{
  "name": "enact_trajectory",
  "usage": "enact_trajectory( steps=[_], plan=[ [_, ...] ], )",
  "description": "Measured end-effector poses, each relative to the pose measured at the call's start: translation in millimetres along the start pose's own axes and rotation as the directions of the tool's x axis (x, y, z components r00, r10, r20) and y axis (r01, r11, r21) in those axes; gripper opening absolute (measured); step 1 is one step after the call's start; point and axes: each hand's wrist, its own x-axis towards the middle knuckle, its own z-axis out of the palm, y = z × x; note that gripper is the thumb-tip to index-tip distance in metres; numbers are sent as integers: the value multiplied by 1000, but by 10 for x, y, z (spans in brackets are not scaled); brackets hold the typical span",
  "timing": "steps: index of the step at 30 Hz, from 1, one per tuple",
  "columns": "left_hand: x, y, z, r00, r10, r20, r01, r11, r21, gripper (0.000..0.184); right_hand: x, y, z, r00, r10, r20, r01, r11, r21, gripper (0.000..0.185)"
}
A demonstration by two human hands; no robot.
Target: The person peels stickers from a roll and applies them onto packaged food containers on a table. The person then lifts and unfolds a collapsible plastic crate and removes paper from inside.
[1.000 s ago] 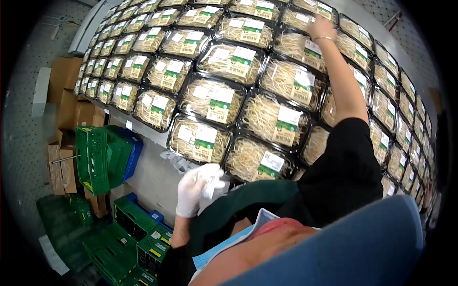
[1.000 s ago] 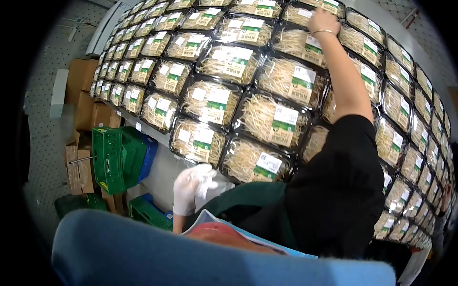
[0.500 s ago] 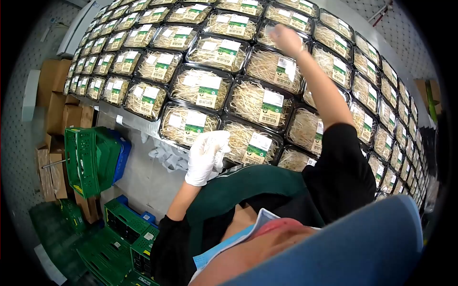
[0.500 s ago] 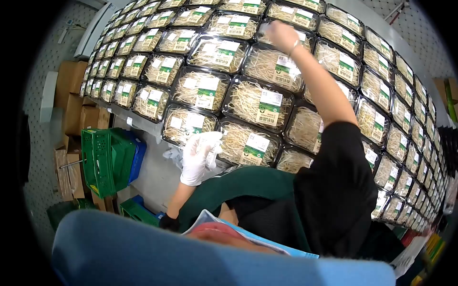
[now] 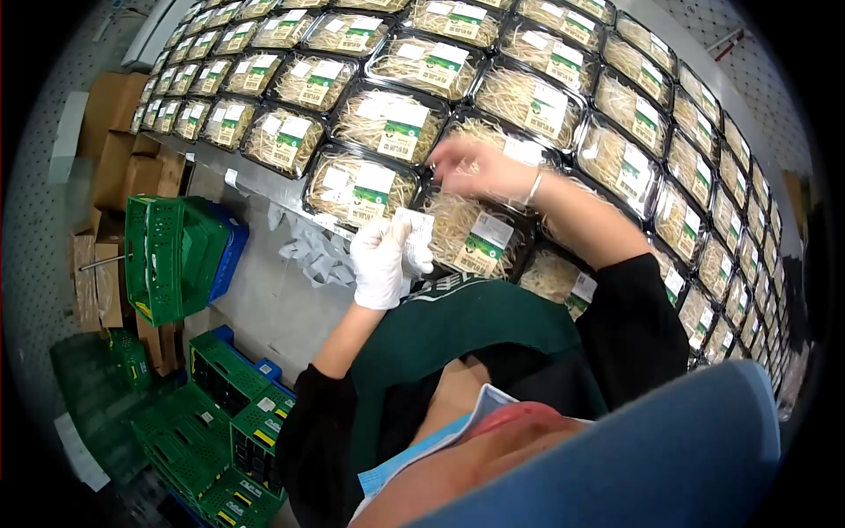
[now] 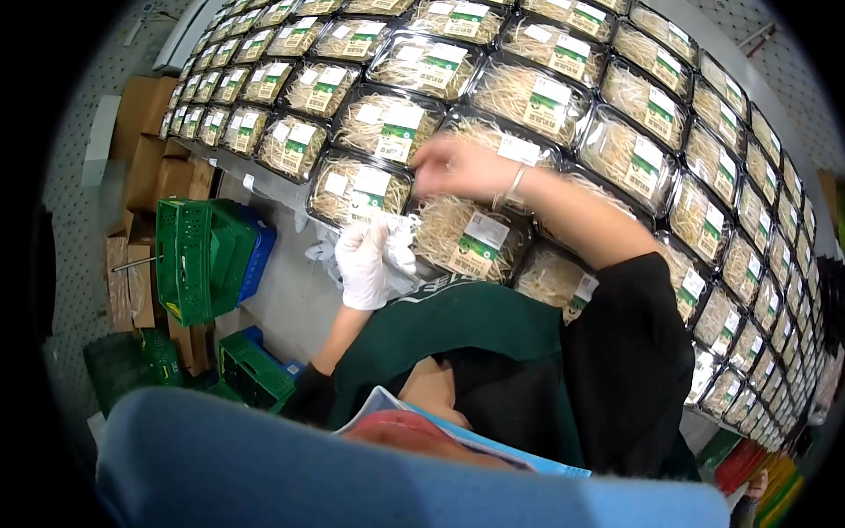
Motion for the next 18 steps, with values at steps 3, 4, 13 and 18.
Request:
enact_trajectory(
  steps=[3, 4, 13, 18],
  plan=[
    [15, -66, 49, 980, 186, -67, -180, 980, 84, 6, -201, -147, 453, 953, -295, -73, 292, 955, -43, 27],
    [-16, 35, 182, 991, 128, -29, -122, 979, 166, 9, -249, -207, 399, 970, -225, -96, 223, 974, -28, 22],
    [-272, -13, -247, 983, -145, 114, 116, 966, 230, 24, 191, 814, -1052, 721, -29, -693, -648, 326, -688, 36],
    [-351, 131, -274, 945, -208, 252, 229, 972, -57, 28, -62, 689, -869, 639, 44, -768, -737, 319, -596, 40]
  ],
)
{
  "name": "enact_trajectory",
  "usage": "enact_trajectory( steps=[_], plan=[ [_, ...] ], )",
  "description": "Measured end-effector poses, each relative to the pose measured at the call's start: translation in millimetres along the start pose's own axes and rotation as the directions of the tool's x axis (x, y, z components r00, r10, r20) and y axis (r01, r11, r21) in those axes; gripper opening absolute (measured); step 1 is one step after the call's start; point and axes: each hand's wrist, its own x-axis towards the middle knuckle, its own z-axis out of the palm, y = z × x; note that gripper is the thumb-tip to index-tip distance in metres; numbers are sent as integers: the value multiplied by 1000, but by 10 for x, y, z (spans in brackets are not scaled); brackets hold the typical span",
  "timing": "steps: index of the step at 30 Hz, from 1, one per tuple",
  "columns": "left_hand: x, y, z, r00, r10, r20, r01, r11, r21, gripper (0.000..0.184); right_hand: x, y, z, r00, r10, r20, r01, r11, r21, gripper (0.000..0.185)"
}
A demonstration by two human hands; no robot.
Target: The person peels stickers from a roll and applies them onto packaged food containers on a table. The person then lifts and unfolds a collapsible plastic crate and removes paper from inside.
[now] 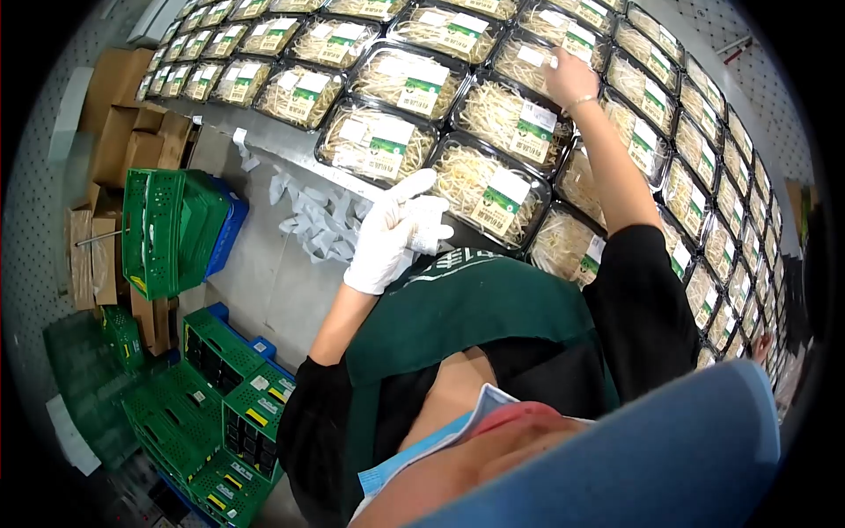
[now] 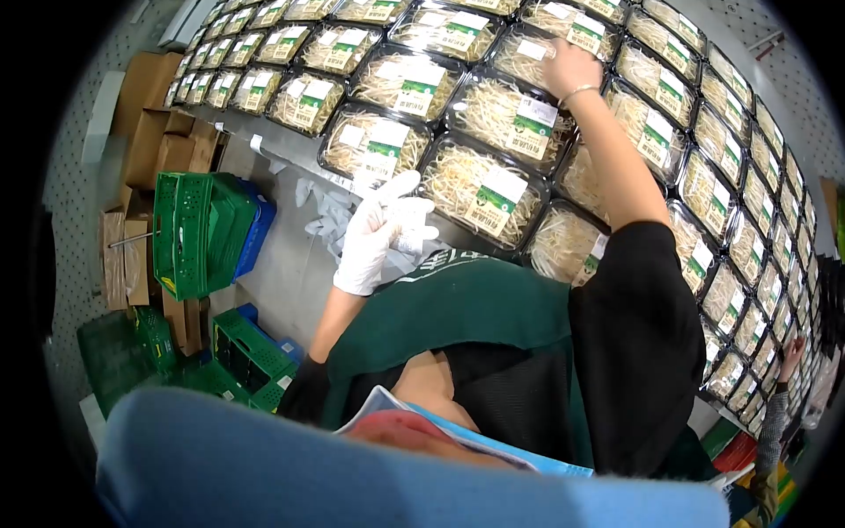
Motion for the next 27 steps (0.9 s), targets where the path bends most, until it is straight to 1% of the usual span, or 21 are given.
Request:
enact_trajectory(
  steps=[1, 2, 3, 4, 6, 8, 9, 10, 11, 13, 14, 16, 18, 20, 21, 22, 23, 24, 25, 26, 27],
  plan=[
    [-22, 14, -15, 999, -34, -11, 35, 997, 65, 28, -255, -294, -219, 967, 0, 253, -99, 919, 380, 38],
    [-12, -131, -73, 991, 48, -124, -23, 980, 199, 24, -609, -546, -308, 920, -205, 333, -110, 681, 724, 38],
    [-46, -73, -24, 984, 30, -173, 23, 955, 297, 21, -912, -703, -100, 858, -487, 163, 58, 408, 911, 39],
    [-76, -15, 23, 975, 19, -221, 70, 919, 389, 18, -1236, -928, -259, 728, -674, 122, 105, 286, 952, 36],
    [-96, -126, -72, 968, 129, -215, -34, 917, 398, 17, -1717, -1193, -574, 683, -728, -54, 281, 195, 940, 28],
    [-152, -171, -112, 948, 237, -214, -134, 903, 408, 15, -1746, -1184, -522, 747, -665, -20, 189, 183, 965, 22],
    [-183, -89, -20, 973, 150, -174, -85, 939, 332, 15, -1599, -1110, -472, 784, -608, -128, 347, 257, 902, 16],
    [-213, -45, 25, 990, 64, -128, -30, 966, 255, 14, -1407, -1031, -449, 878, -476, 48, 185, 430, 884, 16],
    [-228, -93, -38, 989, 104, -107, -67, 952, 298, 16, -1159, -912, -393, 931, -340, 131, 152, 688, 709, 22],
    [-265, -152, -216, 996, 58, -71, -39, 969, 245, 18, -789, -736, -203, 988, -94, 122, 27, 883, 469, 31],
    [-284, -163, -268, 999, 15, -36, -7, 981, 196, 21, -703, -689, -17, 988, -95, 121, 28, 884, 466, 31],
    [-326, -148, -280, 999, 36, -34, -26, 966, 259, 21, -684, -752, 140, 978, -180, -108, 182, 983, 6, 32],
    [-388, -108, -273, 998, 53, -39, -38, 947, 319, 22, -682, -722, 56, 985, -174, -20, 173, 984, -49, 30],
    [-452, -11, -228, 999, -12, -33, 14, 997, 79, 21, -767, -611, -74, 999, -1, -51, -7, 988, -156, 31],
    [-462, 54, -197, 1000, -1, -24, 2, 999, 44, 20, -836, -537, -78, 997, -44, -64, 35, 991, -131, 38],
    [-466, 39, -204, 1000, 0, -24, 1, 999, 39, 20, -977, -659, -173, 993, -39, 114, 10, 969, 248, 41],
    [-473, 3, -207, 995, 47, -87, -35, 990, 140, 17, -1188, -846, -266, 955, -98, 281, -88, 810, 580, 44],
    [-483, -37, -224, 985, 96, -142, -59, 968, 243, 14, -1435, -1029, -260, 866, -379, 326, -103, 504, 858, 46],
    [-480, -138, -308, 971, 147, -186, -94, 959, 266, 9, -1727, -1200, -375, 775, -566, 280, 36, 483, 875, 40],
    [-469, -198, -388, 973, 145, -181, -94, 960, 264, 9, -2052, -1403, -474, 755, -633, 169, 84, 349, 933, 35],
    [-462, -204, -431, 961, 209, -182, -131, 922, 365, 7, -2233, -1551, -567, 777, -621, 106, 127, 320, 939, 27]
  ],
)
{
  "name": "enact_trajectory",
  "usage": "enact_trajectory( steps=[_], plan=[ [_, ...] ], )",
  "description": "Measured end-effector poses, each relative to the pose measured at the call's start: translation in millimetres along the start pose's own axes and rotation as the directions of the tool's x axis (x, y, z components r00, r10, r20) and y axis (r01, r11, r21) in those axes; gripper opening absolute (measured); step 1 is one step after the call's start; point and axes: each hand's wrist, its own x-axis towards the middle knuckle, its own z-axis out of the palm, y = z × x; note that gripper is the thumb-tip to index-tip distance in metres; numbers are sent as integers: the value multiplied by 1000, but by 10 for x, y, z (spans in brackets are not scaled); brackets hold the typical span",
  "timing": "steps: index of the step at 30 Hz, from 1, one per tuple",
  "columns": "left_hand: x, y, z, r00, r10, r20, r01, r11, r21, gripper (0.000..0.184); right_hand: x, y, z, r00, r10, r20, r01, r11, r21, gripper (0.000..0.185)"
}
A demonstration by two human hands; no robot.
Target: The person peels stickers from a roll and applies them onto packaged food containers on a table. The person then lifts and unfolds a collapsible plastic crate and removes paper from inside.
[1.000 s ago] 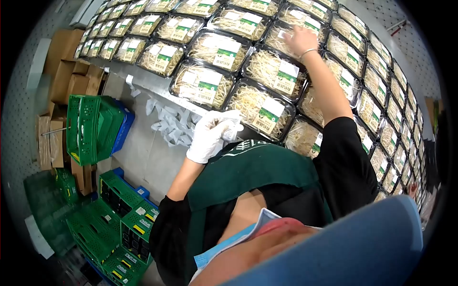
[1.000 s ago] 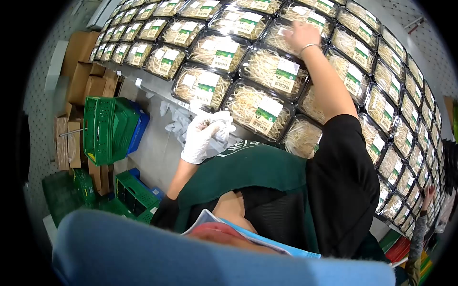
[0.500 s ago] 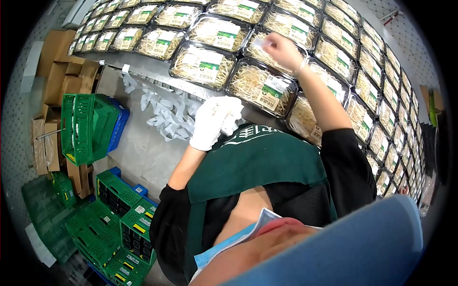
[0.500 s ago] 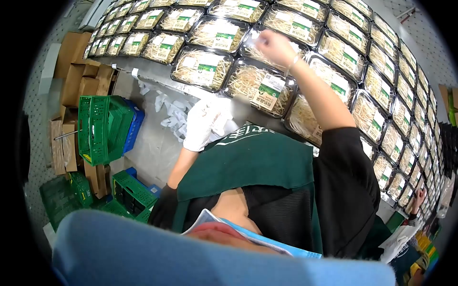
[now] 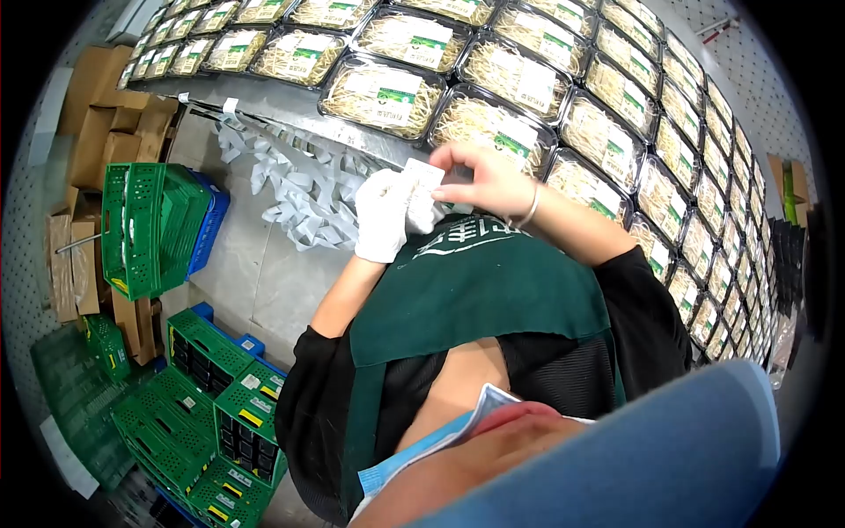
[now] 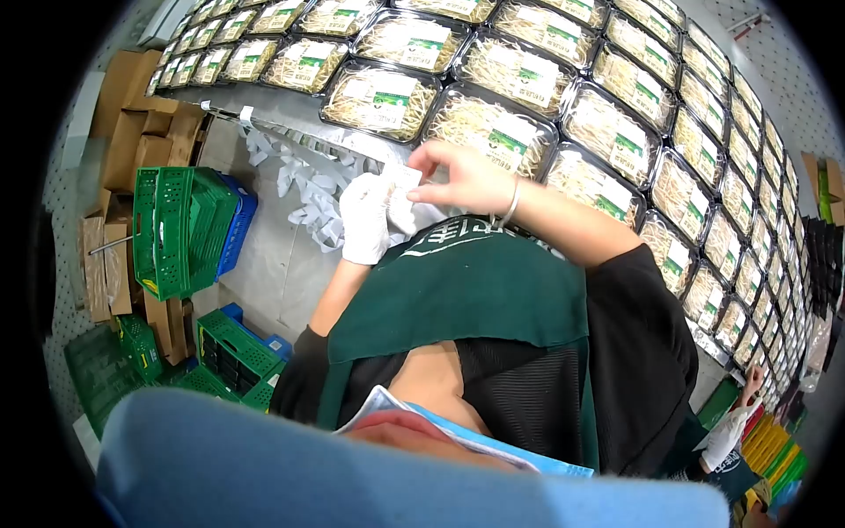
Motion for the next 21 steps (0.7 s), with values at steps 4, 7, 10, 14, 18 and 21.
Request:
enact_trajectory(
  steps=[4, 7, 10, 14, 18, 21],
  plan=[
    [-83, 9, -8, 1000, 5, 30, -6, 1000, 10, 9, 62, 137, -180, 962, -87, -259, -6, 941, -338, 10],
    [-102, 5, -66, 993, -78, 91, 82, 996, -46, 11, 253, 511, -440, 856, 254, -450, -476, 726, -496, 22],
    [-96, 59, -121, 973, -66, 222, 48, 995, 83, 16, 281, 775, -313, 889, -94, -449, -394, 342, -853, 27],
    [-111, 196, -41, 919, -170, 357, 189, 982, -19, 25, -4, 609, -390, 817, -52, -575, -523, 356, -775, 31],
    [-98, -103, -53, 965, -91, 247, 104, 994, -39, 13, -433, 128, 205, 965, 162, -207, -160, 987, 28, 30],
    [-84, -250, 26, 964, -60, 258, 72, 997, -40, 11, -674, -91, 445, 874, -42, -484, -73, 974, -217, 13]
  ],
)
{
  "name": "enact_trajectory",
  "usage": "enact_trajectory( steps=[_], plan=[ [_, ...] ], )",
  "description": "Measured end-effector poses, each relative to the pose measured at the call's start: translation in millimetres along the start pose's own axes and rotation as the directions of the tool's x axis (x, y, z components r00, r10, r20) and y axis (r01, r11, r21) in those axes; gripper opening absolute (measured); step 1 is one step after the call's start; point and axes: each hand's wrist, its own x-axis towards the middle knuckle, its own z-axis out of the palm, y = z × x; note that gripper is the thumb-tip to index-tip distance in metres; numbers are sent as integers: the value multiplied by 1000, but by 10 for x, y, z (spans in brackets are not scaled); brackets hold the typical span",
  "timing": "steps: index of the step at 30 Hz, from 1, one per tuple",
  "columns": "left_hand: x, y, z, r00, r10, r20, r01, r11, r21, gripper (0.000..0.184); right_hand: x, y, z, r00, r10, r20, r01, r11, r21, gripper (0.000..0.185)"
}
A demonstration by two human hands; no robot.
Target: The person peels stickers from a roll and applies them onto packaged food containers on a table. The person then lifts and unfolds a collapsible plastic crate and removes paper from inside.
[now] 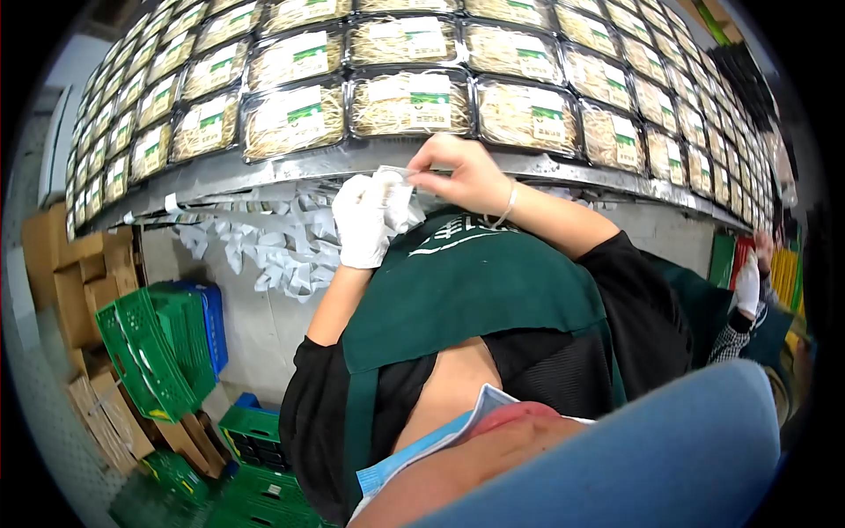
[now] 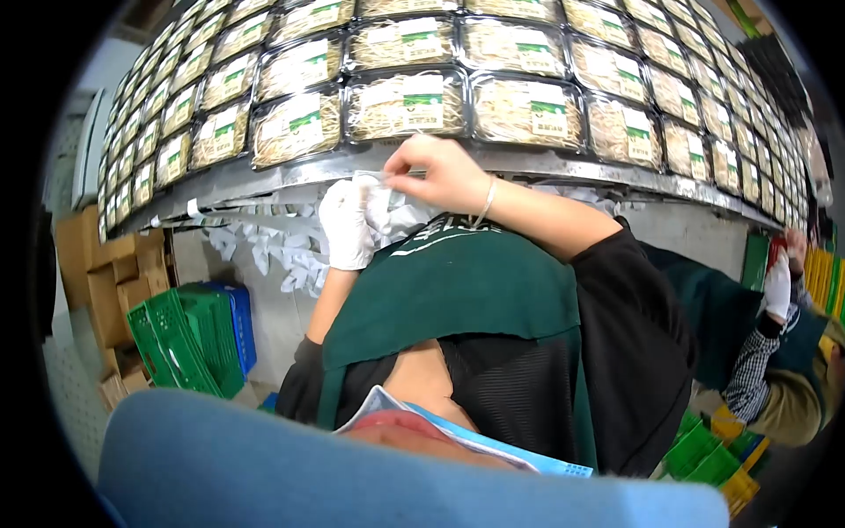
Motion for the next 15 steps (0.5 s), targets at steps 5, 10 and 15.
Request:
enact_trajectory(
  steps=[5, 10, 15],
  plan=[
    [-52, 97, 337, 944, -136, 302, 134, 991, 25, 13, -94, 611, -884, 870, 358, -340, -469, 814, -343, 22],
    [27, 20, 523, 857, -135, 497, 61, 985, 162, 13, -224, 1101, -950, 951, 33, -309, -302, 337, -892, 30],
    [-7, 15, 1121, 911, -176, 373, 200, 980, -25, 22, -521, 869, -1363, 889, 243, -389, -445, 661, -605, 36]
  ],
)
